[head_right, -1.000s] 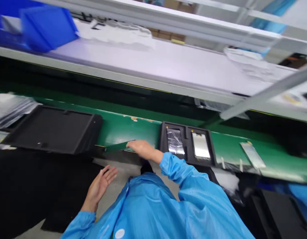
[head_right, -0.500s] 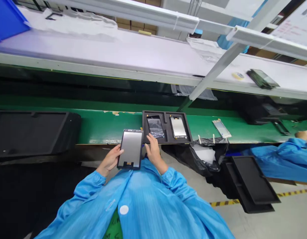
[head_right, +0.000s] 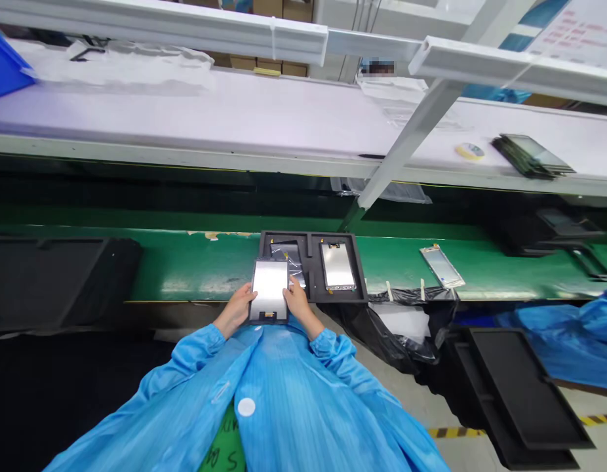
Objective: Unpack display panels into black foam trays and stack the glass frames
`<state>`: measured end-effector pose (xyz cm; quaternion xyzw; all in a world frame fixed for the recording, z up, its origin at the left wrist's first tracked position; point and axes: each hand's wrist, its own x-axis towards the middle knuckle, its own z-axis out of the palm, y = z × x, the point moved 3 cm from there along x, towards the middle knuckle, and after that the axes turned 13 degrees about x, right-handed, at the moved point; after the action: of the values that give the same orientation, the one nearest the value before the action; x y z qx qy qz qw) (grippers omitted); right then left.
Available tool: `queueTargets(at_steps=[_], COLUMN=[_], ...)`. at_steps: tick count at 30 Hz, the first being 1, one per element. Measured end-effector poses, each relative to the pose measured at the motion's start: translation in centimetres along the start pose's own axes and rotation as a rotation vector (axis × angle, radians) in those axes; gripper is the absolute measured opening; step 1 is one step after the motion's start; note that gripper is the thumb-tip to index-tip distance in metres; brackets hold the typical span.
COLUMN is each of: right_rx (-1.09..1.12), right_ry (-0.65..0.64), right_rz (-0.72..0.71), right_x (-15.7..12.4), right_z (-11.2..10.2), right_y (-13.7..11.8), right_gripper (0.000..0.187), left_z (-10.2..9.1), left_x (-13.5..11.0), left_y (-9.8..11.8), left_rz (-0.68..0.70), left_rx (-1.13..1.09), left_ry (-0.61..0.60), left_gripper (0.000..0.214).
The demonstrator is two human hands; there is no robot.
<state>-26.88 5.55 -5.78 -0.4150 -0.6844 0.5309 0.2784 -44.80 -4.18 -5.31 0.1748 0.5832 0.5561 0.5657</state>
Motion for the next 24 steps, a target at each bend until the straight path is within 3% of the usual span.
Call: queueTargets(at_steps=[2,4,7,9,11,14,16,18,21,24], right_rx=[-0.199,-0.383,-0.562,-0.624,-0.646,-0.616,-0.541,-0.433,-0.273,-0.177], right_ry=[0.063,0.063,-0.106,-0.232,-0.347,-0.426,-0.364,-0.227,-0.02,0.062], right_rz=[-0.11,-0.324,-0.613,-0.662,-0.591,-0.353,-0.183,-0.022,0.169,0.265], right_x=[0.4,0.8,1.6,2.5,3.5,4.8,5.7,6.6,8.0,9.3], right_z=[-2.0,-3.8,-5.3,-5.9,-6.2,-7.0,-7.8,-8.5,-8.5,-7.2], right_y=[-1.9,-5.3,-10.3,-12.3,-12.7,-10.7,-8.2,-5.2,-0.8,2.1], right_gripper=[0.061,0.062,0.068,0.075,0.077,0.067,0.058,0.054,0.054,0.055], left_z=[0.6,1.4,3.3,5.1,7.0,8.9,9.1,8.3,6.1,4.9], left_x=[1.0,1.9,2.6,2.5,1.9,0.7,0.2,0.6,3.0,6.0], left_y=[0.7,2.4,6.4,9.2,11.5,13.8,14.3,13.5,9.6,4.4], left_rz=[0.013,0.053,0.193,0.326,0.46,0.654,0.754,0.77,0.526,0.199], left_rx=[0.039,0.113,0.33,0.491,0.624,0.774,0.819,0.777,0.596,0.469], left_ry=[-0.011,-0.067,-0.179,-0.273,-0.366,-0.359,-0.243,-0.05,0.194,0.25], left_gripper=[0.05,0.048,0.037,0.031,0.03,0.028,0.032,0.041,0.046,0.047])
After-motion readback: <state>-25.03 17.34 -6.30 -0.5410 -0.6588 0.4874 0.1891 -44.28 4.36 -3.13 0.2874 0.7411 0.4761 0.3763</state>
